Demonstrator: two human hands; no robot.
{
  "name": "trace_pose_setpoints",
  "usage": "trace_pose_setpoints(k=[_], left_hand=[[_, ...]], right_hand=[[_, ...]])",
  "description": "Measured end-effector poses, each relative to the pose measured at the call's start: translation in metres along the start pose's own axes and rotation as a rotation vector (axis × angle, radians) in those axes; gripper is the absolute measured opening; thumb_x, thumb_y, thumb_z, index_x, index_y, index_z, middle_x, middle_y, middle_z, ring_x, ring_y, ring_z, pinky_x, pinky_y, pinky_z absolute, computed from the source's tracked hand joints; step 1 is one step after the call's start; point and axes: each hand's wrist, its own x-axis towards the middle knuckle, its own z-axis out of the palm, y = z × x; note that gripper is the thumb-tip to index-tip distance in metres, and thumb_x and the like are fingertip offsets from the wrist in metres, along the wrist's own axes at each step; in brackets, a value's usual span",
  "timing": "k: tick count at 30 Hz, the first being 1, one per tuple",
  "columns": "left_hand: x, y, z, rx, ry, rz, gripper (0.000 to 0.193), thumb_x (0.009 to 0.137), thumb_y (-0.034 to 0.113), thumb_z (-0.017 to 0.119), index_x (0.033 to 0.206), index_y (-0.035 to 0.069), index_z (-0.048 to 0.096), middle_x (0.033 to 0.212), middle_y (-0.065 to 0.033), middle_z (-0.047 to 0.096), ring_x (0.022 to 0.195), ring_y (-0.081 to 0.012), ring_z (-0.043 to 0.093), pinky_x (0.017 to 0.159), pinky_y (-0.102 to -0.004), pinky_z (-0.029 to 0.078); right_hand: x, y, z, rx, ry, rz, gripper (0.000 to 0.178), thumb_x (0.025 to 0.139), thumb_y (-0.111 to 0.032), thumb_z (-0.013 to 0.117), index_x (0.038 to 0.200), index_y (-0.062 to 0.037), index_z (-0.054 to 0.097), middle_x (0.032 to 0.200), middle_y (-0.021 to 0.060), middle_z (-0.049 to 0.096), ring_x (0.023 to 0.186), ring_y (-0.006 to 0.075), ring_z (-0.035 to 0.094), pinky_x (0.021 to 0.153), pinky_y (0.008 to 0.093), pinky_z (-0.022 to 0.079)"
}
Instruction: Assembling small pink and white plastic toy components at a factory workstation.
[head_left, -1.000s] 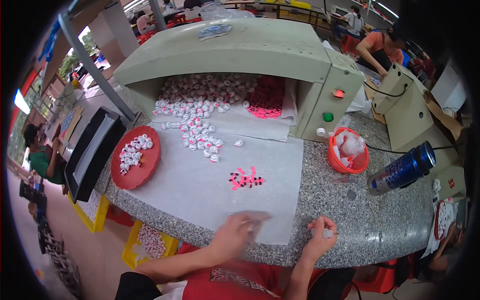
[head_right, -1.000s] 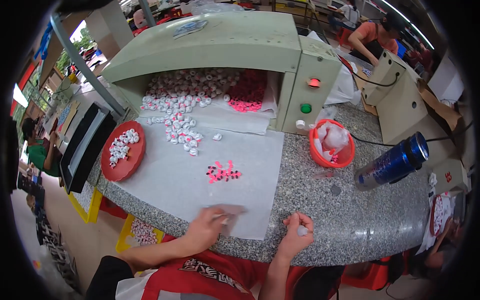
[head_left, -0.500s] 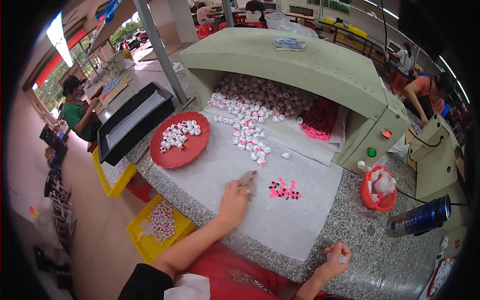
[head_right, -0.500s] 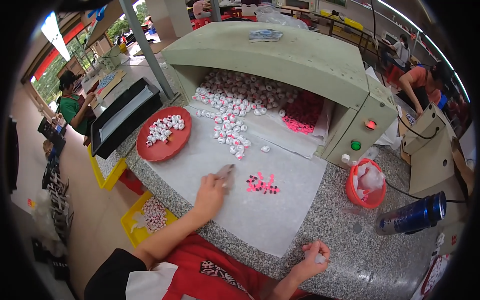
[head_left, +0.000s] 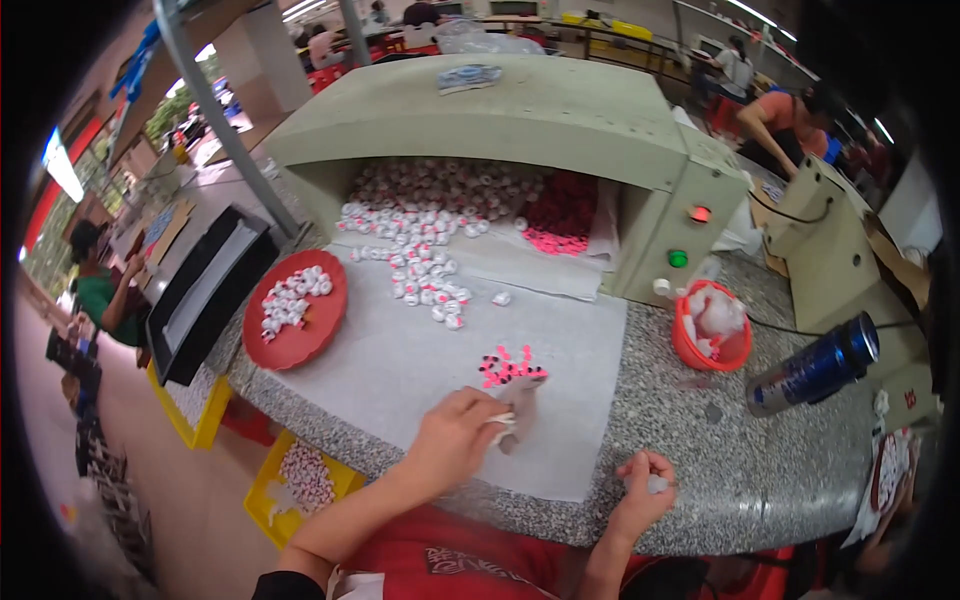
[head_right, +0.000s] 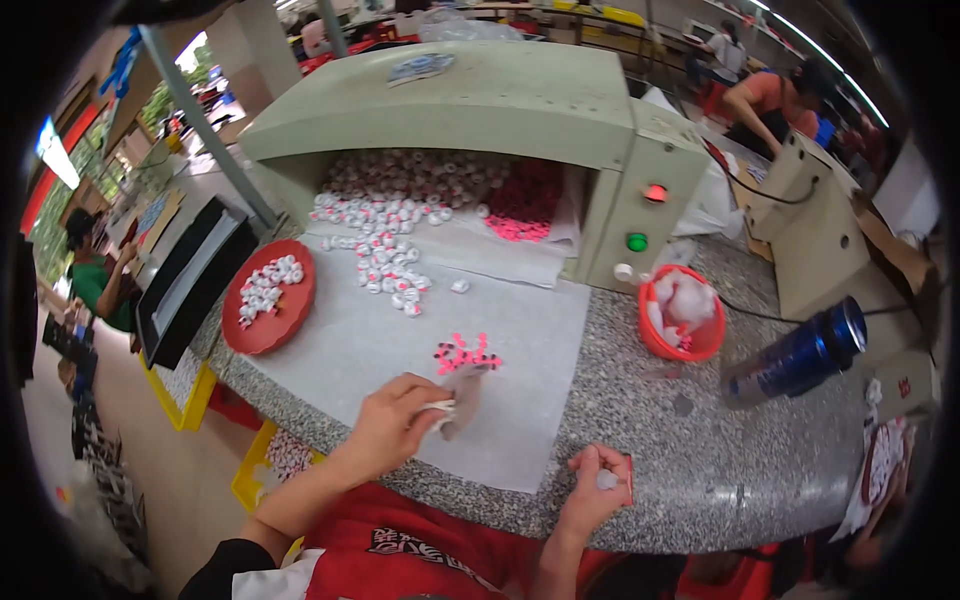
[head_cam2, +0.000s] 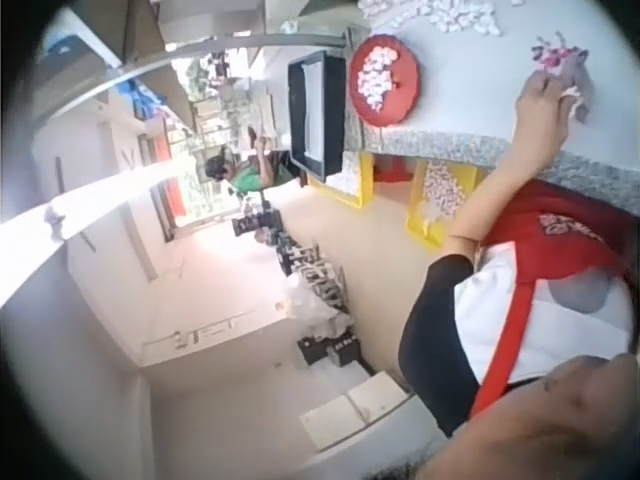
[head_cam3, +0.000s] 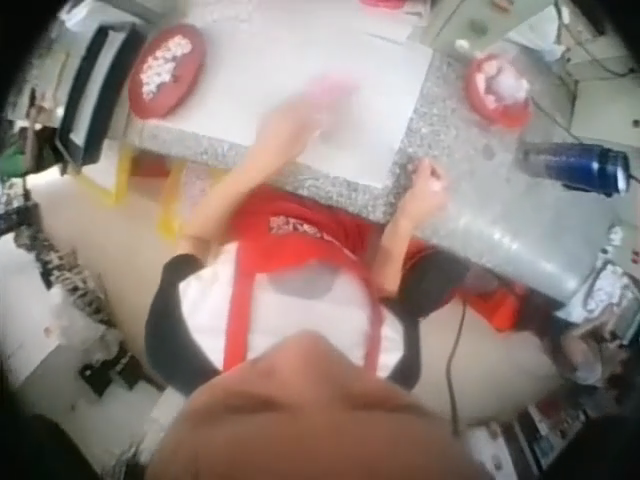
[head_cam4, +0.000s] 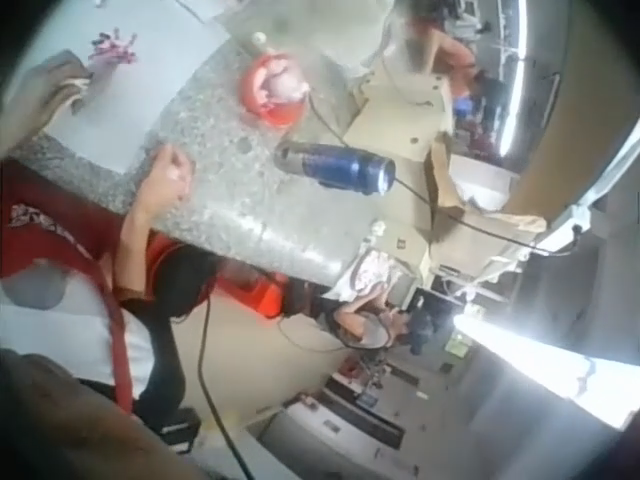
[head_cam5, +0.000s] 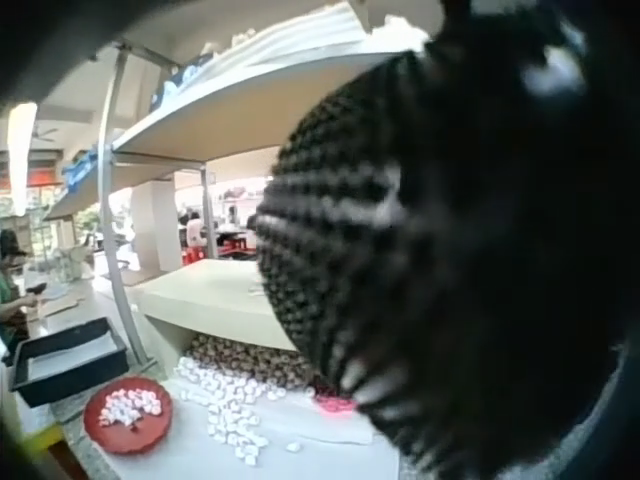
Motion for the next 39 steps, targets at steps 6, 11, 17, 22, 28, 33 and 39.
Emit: trace_pose_setpoints(k=[6, 11, 17, 22, 28, 33, 39], left_hand=[[0.077, 0.055, 0.122, -0.117, 0.037, 0.249, 0.034, 0.073, 0.008, 0.063, 0.106, 0.004, 0.055, 0.098, -0.0138, 0.053, 0.093, -0.0303, 0.052, 0.079, -0.0365, 0.045], [0.05, 0.059, 0.095, -0.087, -0.113, 0.445, 0.029, 0.072, 0.006, 0.062, 0.102, 0.004, 0.058, 0.098, -0.0153, 0.052, 0.095, -0.0321, 0.051, 0.078, -0.036, 0.045], [0.115, -0.084, 0.021, 0.183, 0.211, 0.165, 0.02, 0.071, 0.001, 0.061, 0.091, 0.001, 0.062, 0.087, -0.0134, 0.056, 0.077, -0.0304, 0.055, 0.067, -0.0366, 0.046], [0.139, -0.128, 0.027, 0.169, 0.094, 0.108, 0.024, 0.067, 0.0, 0.064, 0.091, 0.0, 0.062, 0.085, -0.0124, 0.055, 0.077, -0.0297, 0.055, 0.067, -0.0361, 0.047], [0.114, -0.112, -0.008, -0.645, -0.153, -0.44, 0.029, 0.077, 0.003, 0.06, 0.105, 0.001, 0.057, 0.09, -0.0064, 0.058, 0.086, -0.0206, 0.058, 0.074, -0.0367, 0.05], [0.082, -0.081, -0.012, -1.729, -0.328, -0.532, 0.034, 0.078, -0.004, 0.051, 0.112, -0.001, 0.051, 0.099, -0.013, 0.059, 0.099, -0.0244, 0.055, 0.094, -0.0435, 0.04], [0.05, -0.117, -0.01, -1.061, -0.388, -0.42, 0.028, 0.078, 0.008, 0.052, 0.104, 0.0, 0.055, 0.095, -0.0149, 0.058, 0.086, -0.0278, 0.056, 0.079, -0.0376, 0.046]], right_hand=[[-0.006, -0.033, -0.005, 0.074, 0.166, -0.003, 0.007, 0.082, -0.005, 0.056, 0.084, -0.0003, 0.052, 0.068, 0.0055, 0.053, 0.055, 0.0109, 0.049, 0.053, 0.0216, 0.042], [-0.013, -0.043, -0.011, 0.1, 0.211, -0.028, 0.005, 0.08, 0.0, 0.057, 0.083, 0.0017, 0.054, 0.069, 0.0065, 0.054, 0.057, 0.0102, 0.051, 0.054, 0.0212, 0.044], [-0.009, -0.044, 0.029, 0.078, 0.044, 0.02, 0.008, 0.08, -0.004, 0.057, 0.086, 0.0001, 0.052, 0.068, 0.005, 0.054, 0.056, 0.0103, 0.052, 0.053, 0.0219, 0.044], [-0.012, -0.061, 0.091, 0.073, -0.14, 0.068, 0.009, 0.077, 0.0, 0.058, 0.085, -0.0001, 0.053, 0.067, 0.0049, 0.054, 0.055, 0.01, 0.051, 0.053, 0.0226, 0.045], [-0.007, -0.065, 0.126, -0.124, -0.321, -0.108, 0.032, 0.07, 0.007, 0.061, 0.098, -0.0009, 0.048, 0.078, 0.0042, 0.052, 0.074, 0.012, 0.054, 0.068, 0.0252, 0.045], [0.008, -0.061, 0.124, -0.154, -0.455, -0.152, 0.043, 0.069, 0.007, 0.061, 0.107, -0.0025, 0.042, 0.092, 0.0061, 0.048, 0.089, 0.0139, 0.052, 0.083, 0.0275, 0.041], [0.012, -0.047, 0.15, -0.065, -0.521, -0.129, 0.034, 0.074, -0.001, 0.06, 0.105, -0.0038, 0.047, 0.093, 0.008, 0.055, 0.088, 0.0153, 0.054, 0.081, 0.0274, 0.043]])
